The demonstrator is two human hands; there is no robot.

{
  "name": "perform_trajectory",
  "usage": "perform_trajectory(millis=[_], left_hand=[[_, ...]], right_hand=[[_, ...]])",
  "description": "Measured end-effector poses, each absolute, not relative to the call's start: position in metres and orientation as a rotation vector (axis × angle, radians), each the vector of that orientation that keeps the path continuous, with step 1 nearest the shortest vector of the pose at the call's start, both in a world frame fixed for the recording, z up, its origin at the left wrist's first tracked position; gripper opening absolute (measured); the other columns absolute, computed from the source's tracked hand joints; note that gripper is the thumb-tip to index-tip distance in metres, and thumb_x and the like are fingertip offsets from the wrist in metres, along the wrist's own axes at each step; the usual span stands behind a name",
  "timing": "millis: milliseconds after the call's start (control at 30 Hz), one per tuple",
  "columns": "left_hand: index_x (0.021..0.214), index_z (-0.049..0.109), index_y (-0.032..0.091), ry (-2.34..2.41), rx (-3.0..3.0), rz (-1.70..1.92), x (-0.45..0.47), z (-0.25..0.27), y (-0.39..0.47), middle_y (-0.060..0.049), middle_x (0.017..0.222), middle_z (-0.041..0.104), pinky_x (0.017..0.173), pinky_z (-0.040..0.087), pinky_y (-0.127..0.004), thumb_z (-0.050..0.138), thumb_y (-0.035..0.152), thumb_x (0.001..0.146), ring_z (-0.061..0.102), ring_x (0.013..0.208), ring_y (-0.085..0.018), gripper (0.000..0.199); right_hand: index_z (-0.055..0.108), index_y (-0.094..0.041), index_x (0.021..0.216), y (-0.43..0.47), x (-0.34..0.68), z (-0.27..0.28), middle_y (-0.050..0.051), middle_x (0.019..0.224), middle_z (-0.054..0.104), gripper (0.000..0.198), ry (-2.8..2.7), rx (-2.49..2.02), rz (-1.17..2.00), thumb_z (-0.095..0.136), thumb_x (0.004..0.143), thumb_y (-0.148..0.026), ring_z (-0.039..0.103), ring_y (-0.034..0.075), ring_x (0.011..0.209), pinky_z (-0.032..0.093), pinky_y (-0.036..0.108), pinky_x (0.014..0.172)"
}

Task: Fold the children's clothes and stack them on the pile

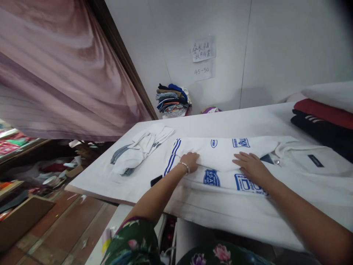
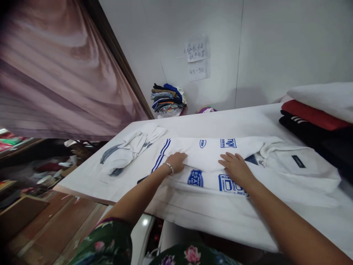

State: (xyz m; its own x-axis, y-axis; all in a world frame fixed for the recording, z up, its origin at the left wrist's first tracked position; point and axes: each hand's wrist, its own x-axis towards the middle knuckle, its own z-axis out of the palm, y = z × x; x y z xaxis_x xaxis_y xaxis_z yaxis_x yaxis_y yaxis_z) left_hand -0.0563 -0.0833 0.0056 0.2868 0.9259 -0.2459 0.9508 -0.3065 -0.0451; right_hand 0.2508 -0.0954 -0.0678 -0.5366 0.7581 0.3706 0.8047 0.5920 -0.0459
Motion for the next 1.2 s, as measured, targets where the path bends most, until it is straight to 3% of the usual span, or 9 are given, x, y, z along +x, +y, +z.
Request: perform_trajectory(millis=[100, 233, 400, 567, 733, 833, 1067, 1200], left_hand=[[0.142, 0.036, 0.023, 1.728, 2.323, -0.253, -0.071, 0.018, -0.062, -0.004, 0.148, 0.038, 0.108, 0.032, -0.031, 0.05, 0.041, 0.084, 0.038, 0.132, -0.02, 0.062], [0.143, 0.035, 0.021, 2.083, 2.297, -0.191, -0.089, 0.009, -0.035, -0.006, 0.156, 0.02, 0.114, 0.015, -0.047, 0.033, 0.056, 0.089, 0.017, 0.142, -0.026, 0.065], [0.146, 0.029, 0.021, 2.184, 2.127, -0.279, -0.102, -0.02, -0.02, -0.007, 0.158, 0.009, 0.112, 0.013, -0.054, 0.024, 0.065, 0.087, 0.007, 0.144, -0.027, 0.073], [0.144, 0.033, 0.022, 2.167, 2.172, -0.281, -0.103, -0.014, -0.02, -0.008, 0.157, 0.015, 0.111, 0.018, -0.054, 0.028, 0.063, 0.087, 0.011, 0.143, -0.028, 0.07], [0.143, 0.035, 0.017, 2.3, 2.297, -0.184, -0.079, 0.001, -0.024, -0.011, 0.156, 0.018, 0.111, 0.014, -0.059, 0.03, 0.057, 0.089, 0.01, 0.143, -0.031, 0.067], [0.144, 0.033, 0.018, 2.118, 2.428, -0.154, -0.061, -0.006, -0.03, -0.009, 0.156, 0.018, 0.113, 0.013, -0.054, 0.025, 0.055, 0.091, 0.013, 0.143, -0.028, 0.066], [0.146, 0.03, 0.018, 2.015, 2.377, -0.221, -0.054, -0.037, -0.031, -0.008, 0.156, 0.02, 0.112, 0.016, -0.053, 0.022, 0.056, 0.091, 0.016, 0.142, -0.027, 0.067], [0.146, 0.029, 0.019, 2.02, 2.369, -0.211, -0.056, -0.037, -0.03, -0.007, 0.156, 0.02, 0.113, 0.015, -0.053, 0.022, 0.057, 0.091, 0.016, 0.143, -0.027, 0.068]], right_hand=[[0.065, -0.026, 0.114, -0.096, 0.25, -0.068, 0.006, 0.131, 0.057, 0.043, -2.464, -1.254, -0.187, 0.043, 0.08, -0.011, 0.046, 0.028, 0.125, 0.035, 0.051, 0.099], [0.065, -0.025, 0.114, -0.098, 0.249, -0.066, 0.008, 0.131, 0.057, 0.042, -2.459, -1.268, -0.166, 0.042, 0.081, -0.013, 0.046, 0.029, 0.125, 0.035, 0.052, 0.099], [0.065, -0.025, 0.115, -0.103, 0.246, -0.061, 0.007, 0.133, 0.055, 0.041, -2.465, -1.291, -0.081, 0.043, 0.082, -0.016, 0.045, 0.029, 0.127, 0.034, 0.051, 0.101], [0.062, -0.022, 0.12, -0.108, 0.244, -0.049, 0.008, 0.137, 0.052, 0.044, -2.412, -1.342, 0.071, 0.046, 0.08, -0.019, 0.04, 0.029, 0.131, 0.029, 0.051, 0.106], [0.048, -0.02, 0.136, -0.112, 0.241, -0.036, 0.011, 0.15, 0.033, 0.05, -2.33, -1.431, 0.14, 0.045, 0.089, -0.037, 0.021, 0.029, 0.14, 0.017, 0.054, 0.111], [0.046, -0.022, 0.137, -0.111, 0.239, -0.035, 0.011, 0.15, 0.033, 0.053, -2.354, -1.507, 0.257, 0.043, 0.091, -0.046, 0.022, 0.029, 0.14, 0.017, 0.055, 0.11], [0.049, -0.023, 0.135, -0.107, 0.247, -0.03, 0.01, 0.149, 0.035, 0.054, -2.251, -1.465, 0.489, 0.053, 0.086, -0.046, 0.025, 0.027, 0.139, 0.02, 0.052, 0.111], [0.047, -0.02, 0.137, -0.09, 0.267, -0.016, 0.011, 0.149, 0.034, 0.052, -2.08, -1.609, 0.335, 0.048, 0.089, -0.04, 0.024, 0.028, 0.14, 0.02, 0.052, 0.111]])
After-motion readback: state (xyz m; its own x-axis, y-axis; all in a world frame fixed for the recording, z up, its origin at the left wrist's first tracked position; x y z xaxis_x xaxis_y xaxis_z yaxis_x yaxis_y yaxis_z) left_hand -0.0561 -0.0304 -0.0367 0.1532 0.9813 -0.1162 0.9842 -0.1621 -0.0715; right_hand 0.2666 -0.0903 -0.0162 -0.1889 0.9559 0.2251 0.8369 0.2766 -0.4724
